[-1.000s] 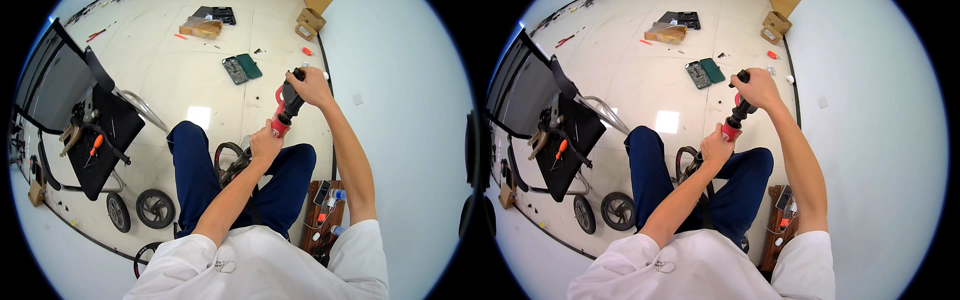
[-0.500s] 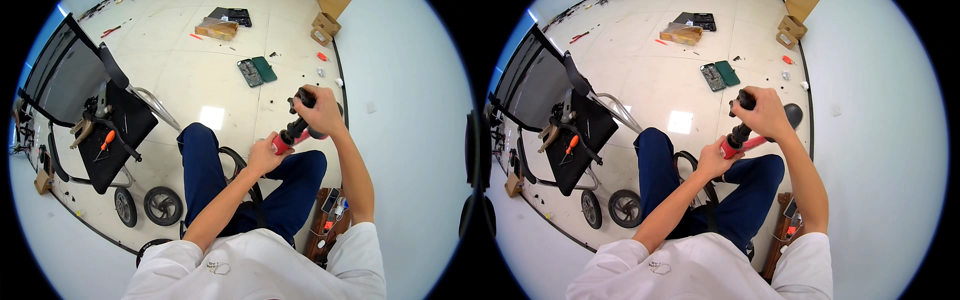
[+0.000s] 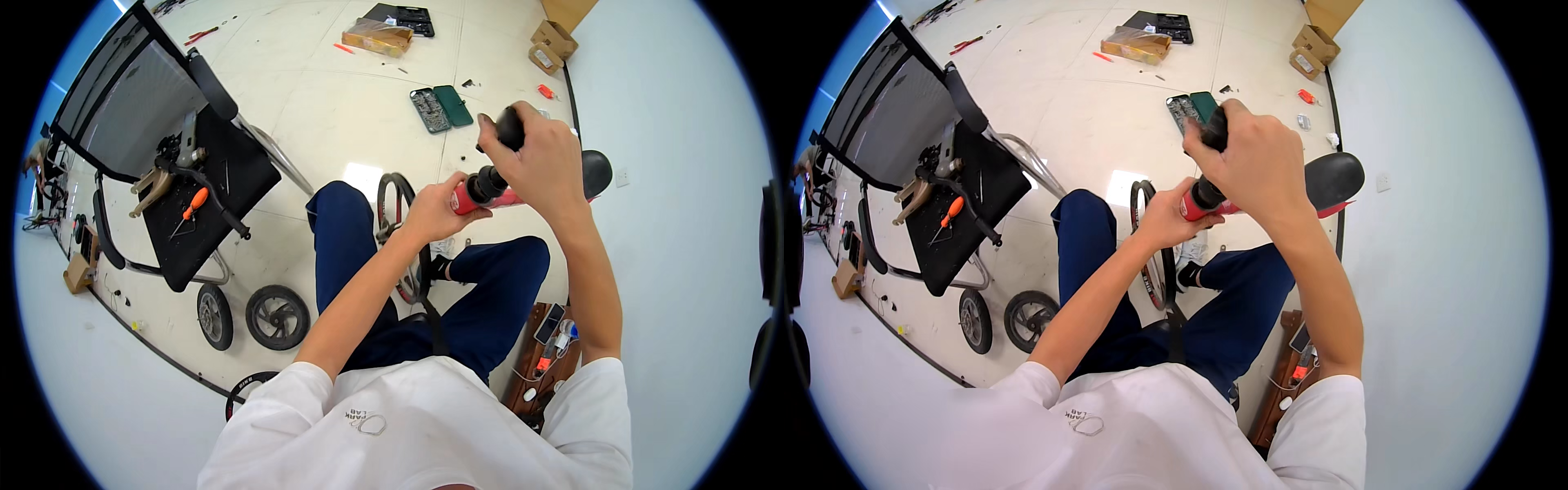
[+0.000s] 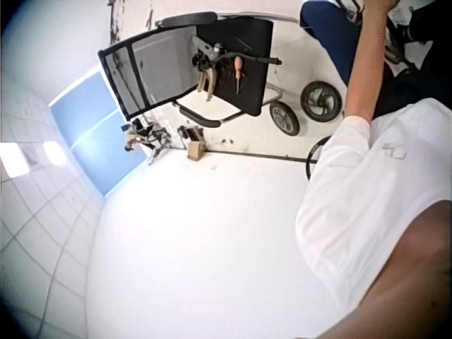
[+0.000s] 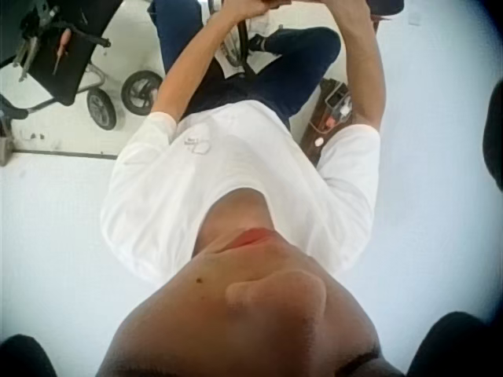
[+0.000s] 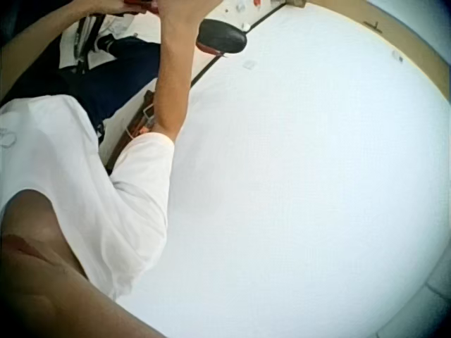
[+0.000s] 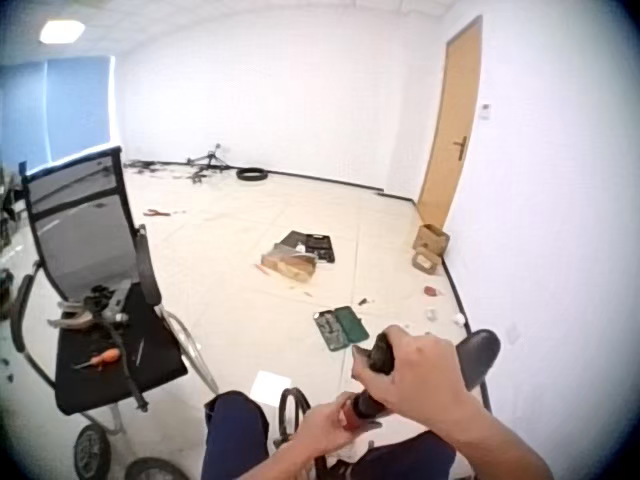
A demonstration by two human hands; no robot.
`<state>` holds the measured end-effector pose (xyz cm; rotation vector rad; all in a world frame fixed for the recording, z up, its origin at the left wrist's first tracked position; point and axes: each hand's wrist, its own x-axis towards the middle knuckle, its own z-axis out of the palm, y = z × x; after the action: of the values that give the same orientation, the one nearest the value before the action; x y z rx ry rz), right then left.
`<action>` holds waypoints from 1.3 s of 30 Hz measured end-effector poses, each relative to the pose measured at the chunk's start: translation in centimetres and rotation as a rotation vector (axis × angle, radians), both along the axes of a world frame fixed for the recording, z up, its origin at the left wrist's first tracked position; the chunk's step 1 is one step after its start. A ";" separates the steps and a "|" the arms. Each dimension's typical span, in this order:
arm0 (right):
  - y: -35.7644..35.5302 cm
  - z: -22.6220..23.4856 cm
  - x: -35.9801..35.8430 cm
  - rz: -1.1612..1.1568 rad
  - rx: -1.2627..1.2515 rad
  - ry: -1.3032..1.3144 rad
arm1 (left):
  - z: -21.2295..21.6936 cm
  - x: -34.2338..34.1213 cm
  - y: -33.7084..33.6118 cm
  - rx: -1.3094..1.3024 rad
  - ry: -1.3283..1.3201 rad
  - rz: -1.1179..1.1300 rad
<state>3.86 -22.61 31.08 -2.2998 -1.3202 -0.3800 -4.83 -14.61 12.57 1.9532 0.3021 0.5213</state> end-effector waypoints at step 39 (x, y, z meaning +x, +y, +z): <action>13.5 -0.8 -2.0 -0.023 -0.370 -0.099 | -3.4 -5.3 6.6 0.233 0.455 0.127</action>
<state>1.83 -9.10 30.29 -2.6285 -1.5199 -0.2777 -10.16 -7.99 9.17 2.2817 0.6812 0.1903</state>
